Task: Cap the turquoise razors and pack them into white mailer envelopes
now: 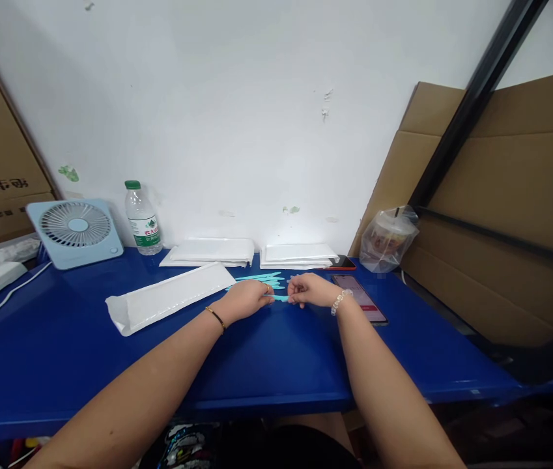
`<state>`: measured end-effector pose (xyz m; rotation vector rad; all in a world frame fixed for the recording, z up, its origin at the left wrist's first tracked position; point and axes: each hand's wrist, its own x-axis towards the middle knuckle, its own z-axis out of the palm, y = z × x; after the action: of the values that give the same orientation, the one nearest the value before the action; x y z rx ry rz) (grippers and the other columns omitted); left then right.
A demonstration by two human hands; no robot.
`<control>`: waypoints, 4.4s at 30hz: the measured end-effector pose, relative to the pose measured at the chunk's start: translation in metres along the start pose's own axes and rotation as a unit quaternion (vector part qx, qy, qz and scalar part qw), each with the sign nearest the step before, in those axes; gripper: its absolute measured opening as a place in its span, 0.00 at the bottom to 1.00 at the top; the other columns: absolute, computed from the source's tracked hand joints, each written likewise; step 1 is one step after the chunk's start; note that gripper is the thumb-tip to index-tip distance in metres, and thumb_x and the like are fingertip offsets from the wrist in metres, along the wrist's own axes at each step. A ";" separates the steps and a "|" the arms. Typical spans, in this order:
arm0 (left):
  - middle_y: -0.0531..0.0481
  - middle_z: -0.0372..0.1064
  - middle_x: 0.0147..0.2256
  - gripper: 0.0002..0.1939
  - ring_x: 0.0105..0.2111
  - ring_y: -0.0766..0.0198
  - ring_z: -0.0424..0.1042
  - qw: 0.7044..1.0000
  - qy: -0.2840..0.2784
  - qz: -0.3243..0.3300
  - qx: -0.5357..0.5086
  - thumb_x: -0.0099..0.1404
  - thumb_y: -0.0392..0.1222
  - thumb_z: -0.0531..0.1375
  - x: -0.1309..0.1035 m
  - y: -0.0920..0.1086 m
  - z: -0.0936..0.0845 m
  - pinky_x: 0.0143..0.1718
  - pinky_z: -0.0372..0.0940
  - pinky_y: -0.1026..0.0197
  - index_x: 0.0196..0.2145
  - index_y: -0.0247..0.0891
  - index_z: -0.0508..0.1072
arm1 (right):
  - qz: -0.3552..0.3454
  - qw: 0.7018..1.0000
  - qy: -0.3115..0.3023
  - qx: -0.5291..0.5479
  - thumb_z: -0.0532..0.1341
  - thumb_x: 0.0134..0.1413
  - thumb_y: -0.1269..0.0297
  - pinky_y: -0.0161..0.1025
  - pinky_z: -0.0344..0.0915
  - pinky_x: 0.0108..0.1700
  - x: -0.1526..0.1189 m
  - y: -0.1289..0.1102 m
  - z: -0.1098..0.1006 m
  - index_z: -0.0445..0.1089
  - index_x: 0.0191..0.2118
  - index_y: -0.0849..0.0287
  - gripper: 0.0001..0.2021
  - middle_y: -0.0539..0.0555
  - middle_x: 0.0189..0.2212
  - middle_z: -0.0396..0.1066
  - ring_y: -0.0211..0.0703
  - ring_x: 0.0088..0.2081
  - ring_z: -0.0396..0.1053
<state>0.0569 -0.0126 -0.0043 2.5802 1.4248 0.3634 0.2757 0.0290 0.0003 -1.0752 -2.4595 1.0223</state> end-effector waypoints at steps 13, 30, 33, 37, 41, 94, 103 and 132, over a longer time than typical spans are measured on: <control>0.52 0.66 0.28 0.18 0.30 0.62 0.65 0.980 0.136 -0.057 -0.134 0.64 0.52 0.46 -0.001 -0.023 -0.011 0.30 0.57 0.64 0.31 0.39 0.69 | -0.030 0.925 0.270 0.267 0.66 0.40 0.57 0.34 0.63 0.27 0.007 -0.001 -0.002 0.73 0.35 0.62 0.15 0.50 0.22 0.70 0.35 0.23 0.66; 0.53 0.66 0.28 0.16 0.29 0.63 0.64 0.978 0.137 -0.027 -0.157 0.64 0.51 0.47 0.002 -0.030 -0.006 0.30 0.56 0.64 0.31 0.39 0.69 | -0.038 0.871 0.257 0.416 0.67 0.42 0.58 0.32 0.63 0.24 0.016 -0.010 0.014 0.68 0.28 0.62 0.13 0.51 0.21 0.72 0.35 0.21 0.69; 0.53 0.66 0.28 0.17 0.29 0.64 0.64 0.976 0.140 -0.026 -0.163 0.64 0.52 0.47 0.001 -0.030 -0.007 0.30 0.57 0.64 0.31 0.39 0.69 | -0.037 0.872 0.260 0.414 0.66 0.42 0.58 0.32 0.63 0.24 0.014 -0.011 0.013 0.68 0.28 0.62 0.12 0.51 0.21 0.71 0.35 0.20 0.68; 0.53 0.67 0.28 0.16 0.29 0.64 0.65 0.975 0.138 -0.023 -0.172 0.64 0.52 0.48 0.002 -0.030 -0.006 0.30 0.57 0.64 0.31 0.40 0.69 | -0.042 0.871 0.272 0.407 0.66 0.43 0.59 0.32 0.62 0.24 0.014 -0.010 0.014 0.68 0.28 0.61 0.11 0.50 0.21 0.71 0.35 0.20 0.68; 0.54 0.67 0.28 0.16 0.29 0.64 0.65 0.976 0.122 -0.023 -0.177 0.64 0.52 0.48 0.002 -0.029 -0.006 0.31 0.58 0.64 0.31 0.40 0.69 | -0.048 0.881 0.247 0.400 0.66 0.43 0.58 0.33 0.63 0.24 0.016 -0.010 0.015 0.68 0.28 0.61 0.11 0.50 0.21 0.71 0.36 0.20 0.68; 0.50 0.71 0.31 0.08 0.29 0.61 0.67 0.993 0.084 -0.080 0.018 0.58 0.43 0.54 -0.018 -0.047 -0.008 0.29 0.56 0.62 0.28 0.41 0.72 | -0.012 0.971 0.192 -0.144 0.61 0.44 0.69 0.35 0.60 0.31 -0.001 0.031 0.013 0.72 0.26 0.58 0.02 0.51 0.27 0.68 0.37 0.27 0.63; 0.52 0.71 0.25 0.08 0.26 0.62 0.66 0.998 0.030 -0.056 -0.031 0.57 0.45 0.55 -0.024 -0.040 -0.011 0.25 0.53 0.64 0.26 0.43 0.73 | 0.000 0.977 0.166 -0.132 0.60 0.43 0.73 0.34 0.59 0.31 -0.006 0.022 0.012 0.70 0.28 0.58 0.04 0.49 0.26 0.69 0.36 0.27 0.64; 0.53 0.72 0.30 0.09 0.29 0.63 0.67 0.998 0.013 -0.067 -0.003 0.58 0.45 0.54 -0.022 -0.045 -0.012 0.26 0.54 0.65 0.31 0.42 0.73 | -0.008 0.982 0.139 -0.129 0.59 0.47 0.72 0.31 0.57 0.29 0.000 0.007 0.017 0.71 0.31 0.59 0.05 0.49 0.25 0.68 0.34 0.27 0.62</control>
<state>0.0060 -0.0073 -0.0074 2.4670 1.5938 0.3826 0.2715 0.0238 -0.0171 -1.1822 -2.4057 0.5144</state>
